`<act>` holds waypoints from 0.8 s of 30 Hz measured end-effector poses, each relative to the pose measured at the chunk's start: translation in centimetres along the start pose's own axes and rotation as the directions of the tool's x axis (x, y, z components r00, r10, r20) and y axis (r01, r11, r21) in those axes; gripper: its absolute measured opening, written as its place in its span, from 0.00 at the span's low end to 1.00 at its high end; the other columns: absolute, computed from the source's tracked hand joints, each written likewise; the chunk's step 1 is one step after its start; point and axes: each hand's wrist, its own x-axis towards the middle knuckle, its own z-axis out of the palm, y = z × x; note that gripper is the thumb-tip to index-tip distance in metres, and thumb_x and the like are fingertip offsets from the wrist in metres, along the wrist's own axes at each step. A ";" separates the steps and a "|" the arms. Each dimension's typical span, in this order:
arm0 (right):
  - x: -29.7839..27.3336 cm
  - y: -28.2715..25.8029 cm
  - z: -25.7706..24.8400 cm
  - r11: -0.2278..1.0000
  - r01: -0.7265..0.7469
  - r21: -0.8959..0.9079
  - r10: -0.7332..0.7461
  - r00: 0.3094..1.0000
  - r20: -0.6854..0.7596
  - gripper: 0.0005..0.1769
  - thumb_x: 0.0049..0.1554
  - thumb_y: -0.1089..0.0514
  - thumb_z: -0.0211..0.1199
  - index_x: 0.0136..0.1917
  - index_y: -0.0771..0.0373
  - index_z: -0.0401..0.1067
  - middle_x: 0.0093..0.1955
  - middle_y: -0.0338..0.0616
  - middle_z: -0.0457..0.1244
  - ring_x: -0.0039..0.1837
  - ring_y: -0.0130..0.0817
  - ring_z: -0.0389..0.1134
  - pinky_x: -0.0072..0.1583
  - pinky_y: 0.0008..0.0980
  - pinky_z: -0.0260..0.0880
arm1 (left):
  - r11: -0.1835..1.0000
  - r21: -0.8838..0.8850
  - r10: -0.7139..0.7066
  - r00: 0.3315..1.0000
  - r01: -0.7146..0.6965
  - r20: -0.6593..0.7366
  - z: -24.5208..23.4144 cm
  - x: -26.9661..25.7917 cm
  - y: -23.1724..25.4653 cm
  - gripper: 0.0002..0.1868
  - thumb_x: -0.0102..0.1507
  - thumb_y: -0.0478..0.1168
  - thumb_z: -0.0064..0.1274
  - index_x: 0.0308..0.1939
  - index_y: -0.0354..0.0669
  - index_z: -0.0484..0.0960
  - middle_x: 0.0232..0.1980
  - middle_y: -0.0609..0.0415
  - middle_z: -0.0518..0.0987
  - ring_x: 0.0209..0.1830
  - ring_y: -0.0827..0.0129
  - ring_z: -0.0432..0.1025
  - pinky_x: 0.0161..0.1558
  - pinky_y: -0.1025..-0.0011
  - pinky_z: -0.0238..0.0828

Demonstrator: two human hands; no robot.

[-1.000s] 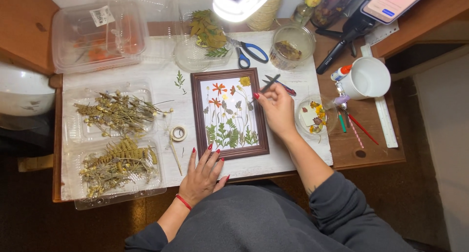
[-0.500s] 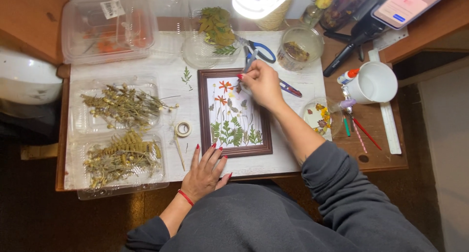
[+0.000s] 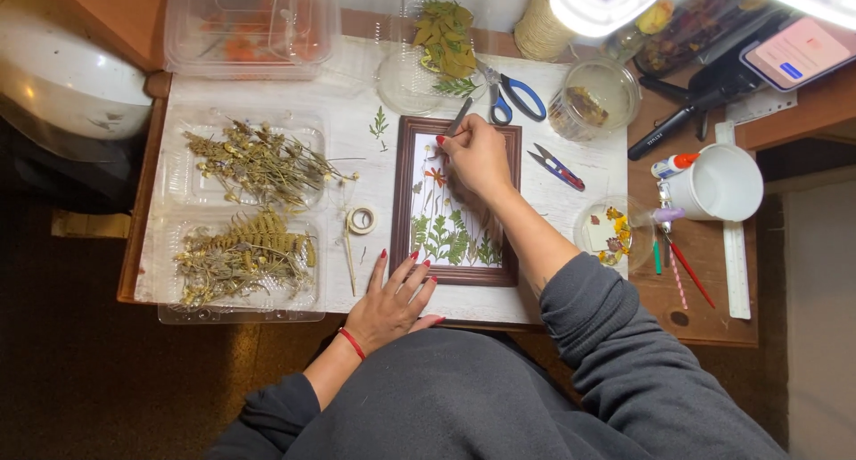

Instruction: Arrange and place pressed flowers into a wooden frame using tweezers.

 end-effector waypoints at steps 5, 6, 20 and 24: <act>-0.5 0.1 -0.3 0.999 0.030 0.034 -0.030 0.999 -0.012 0.12 0.54 0.60 0.71 0.42 0.67 0.70 0.34 0.45 0.69 0.37 0.30 0.69 0.42 0.32 0.69 | 1.000 0.013 0.006 1.000 -0.006 -0.013 0.2 -0.1 0.0 0.41 0.65 0.73 0.46 0.68 0.49 0.61 0.68 0.48 0.64 0.74 0.55 0.57 0.73 0.38 0.53; -0.6 0.3 -0.4 0.998 0.047 0.041 -0.047 0.999 -0.018 0.12 0.54 0.60 0.71 0.42 0.67 0.70 0.35 0.45 0.69 0.37 0.29 0.70 0.42 0.31 0.69 | 1.000 0.016 0.009 1.000 -0.009 -0.010 0.3 -0.2 0.0 0.42 0.65 0.73 0.46 0.68 0.48 0.61 0.68 0.47 0.64 0.74 0.55 0.57 0.73 0.38 0.53; -14.3 7.4 -8.5 0.974 0.129 0.184 -0.097 0.981 -0.170 0.07 0.65 0.59 0.58 0.51 0.66 0.71 0.39 0.39 0.66 0.35 0.20 0.59 0.36 0.21 0.56 | 0.999 0.039 0.028 0.999 -0.026 -0.040 0.2 -0.4 -0.1 0.40 0.64 0.72 0.49 0.67 0.50 0.64 0.69 0.50 0.64 0.76 0.57 0.56 0.75 0.42 0.53; -20.0 11.4 -7.4 0.965 0.053 0.256 -0.014 0.988 -0.151 0.09 0.65 0.55 0.54 0.45 0.59 0.69 0.30 0.37 0.62 0.27 0.22 0.55 0.30 0.20 0.54 | 0.999 0.044 0.021 0.997 -0.017 -0.075 0.0 -0.1 0.0 0.37 0.65 0.71 0.51 0.66 0.53 0.65 0.65 0.53 0.64 0.73 0.63 0.57 0.77 0.44 0.53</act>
